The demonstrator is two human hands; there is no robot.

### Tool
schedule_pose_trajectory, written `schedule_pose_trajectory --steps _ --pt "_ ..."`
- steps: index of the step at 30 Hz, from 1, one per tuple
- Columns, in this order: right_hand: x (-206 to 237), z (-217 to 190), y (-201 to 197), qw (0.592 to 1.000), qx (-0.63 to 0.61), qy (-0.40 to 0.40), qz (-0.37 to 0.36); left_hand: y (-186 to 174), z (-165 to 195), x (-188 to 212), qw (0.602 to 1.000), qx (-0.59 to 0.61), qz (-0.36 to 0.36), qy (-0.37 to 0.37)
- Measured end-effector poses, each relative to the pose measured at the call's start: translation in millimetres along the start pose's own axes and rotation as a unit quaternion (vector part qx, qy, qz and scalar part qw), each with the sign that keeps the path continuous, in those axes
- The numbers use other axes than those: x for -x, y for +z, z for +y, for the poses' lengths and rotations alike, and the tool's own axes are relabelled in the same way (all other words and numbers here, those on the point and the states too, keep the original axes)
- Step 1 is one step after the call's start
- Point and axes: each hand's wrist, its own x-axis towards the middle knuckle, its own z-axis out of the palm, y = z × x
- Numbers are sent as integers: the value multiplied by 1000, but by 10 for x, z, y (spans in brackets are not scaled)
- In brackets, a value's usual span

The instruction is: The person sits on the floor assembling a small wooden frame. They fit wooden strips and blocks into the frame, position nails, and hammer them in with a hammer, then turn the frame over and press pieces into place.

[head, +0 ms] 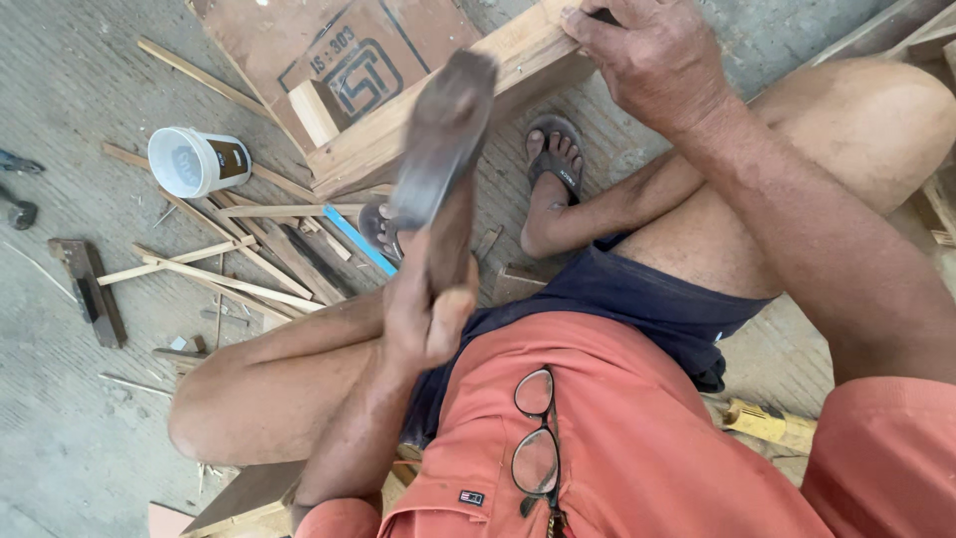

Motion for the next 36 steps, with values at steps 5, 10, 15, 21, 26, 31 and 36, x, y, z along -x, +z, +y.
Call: schedule_pose_trajectory --steps 5,10,15,21,26,31,36 --pt "-27 40 48 1000 12 -6 -10 -32 -53 -155 985 29 22 -166" --pt "-28 34 40 1000 -12 -4 -12 -50 -35 76 998 7 56 -3" --pt "-57 23 -9 1000 1 -15 -6 37 -174 -88 992 -60 4 -114" --pt "-55 32 16 999 -42 -15 -10 -23 43 59 996 69 20 45" --pt "-14 57 51 1000 -16 -3 -21 9 -152 -60 990 16 7 -138" --pt "14 62 50 1000 -5 -14 -8 -3 -180 59 994 -26 79 -73" --pt "-54 40 11 1000 -13 -12 -13 -39 -134 65 977 -144 86 135"
